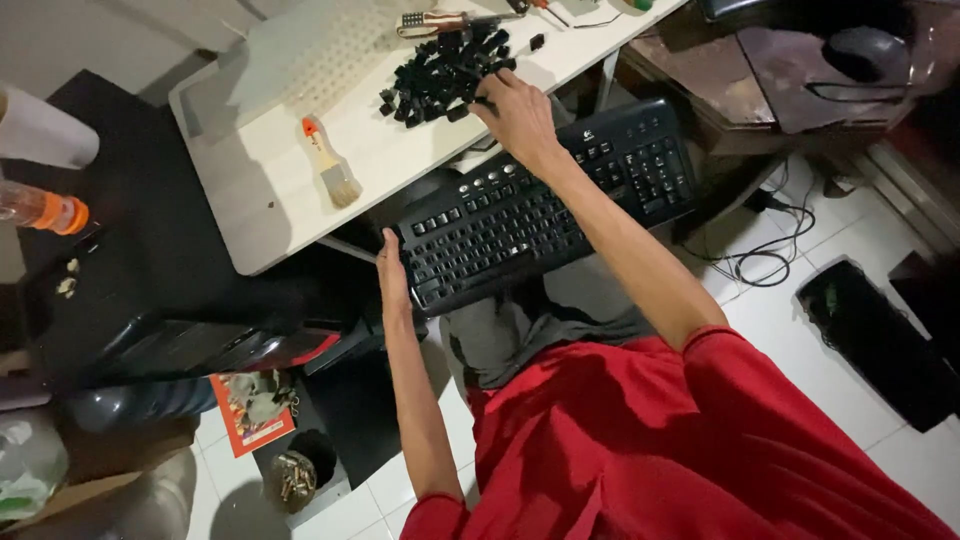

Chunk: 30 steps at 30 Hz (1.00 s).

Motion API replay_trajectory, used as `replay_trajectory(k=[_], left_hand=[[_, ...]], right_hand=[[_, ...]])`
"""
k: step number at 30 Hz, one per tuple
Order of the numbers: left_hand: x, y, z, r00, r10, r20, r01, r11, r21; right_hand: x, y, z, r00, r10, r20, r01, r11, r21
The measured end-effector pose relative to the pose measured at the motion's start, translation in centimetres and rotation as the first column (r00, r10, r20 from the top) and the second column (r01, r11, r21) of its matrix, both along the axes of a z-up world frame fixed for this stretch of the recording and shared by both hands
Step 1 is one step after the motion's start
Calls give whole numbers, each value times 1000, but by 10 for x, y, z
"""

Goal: Cleaning individual mechanical keyboard switches with a brush and reassembling them into a keyboard plate.

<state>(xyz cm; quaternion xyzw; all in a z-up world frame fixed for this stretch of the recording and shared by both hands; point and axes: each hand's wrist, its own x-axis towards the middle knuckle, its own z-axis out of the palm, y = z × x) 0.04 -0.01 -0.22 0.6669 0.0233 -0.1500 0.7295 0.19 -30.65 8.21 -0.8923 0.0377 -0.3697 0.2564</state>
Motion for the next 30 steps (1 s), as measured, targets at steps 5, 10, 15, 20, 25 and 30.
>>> replay_trajectory(k=[5,10,15,20,25,30], left_hand=[[-9,-4,18,999,9,-54,-8,1000,14],[-12,-3,22,999,-46,-11,45,997,-64],[-13,-3,27,999,-28,-37,29,1000,2],[-13,-3,23,996,-68,-59,60,991,-121],[-3,3,7,997,-77,-6,77,996,-55],[-4,5,9,995,-91,29,94,989,-118]], right_hand=[[-2,0,2,997,75,-1,-75,991,115],[-26,10,16,898,369,241,-441,754,487],[-68,28,32,763,462,452,-584,192,789],[-88,38,25,610,438,660,-703,-84,706],[-97,48,8,631,412,657,-683,-107,723],[-107,64,2,648,423,633,-654,-117,748]])
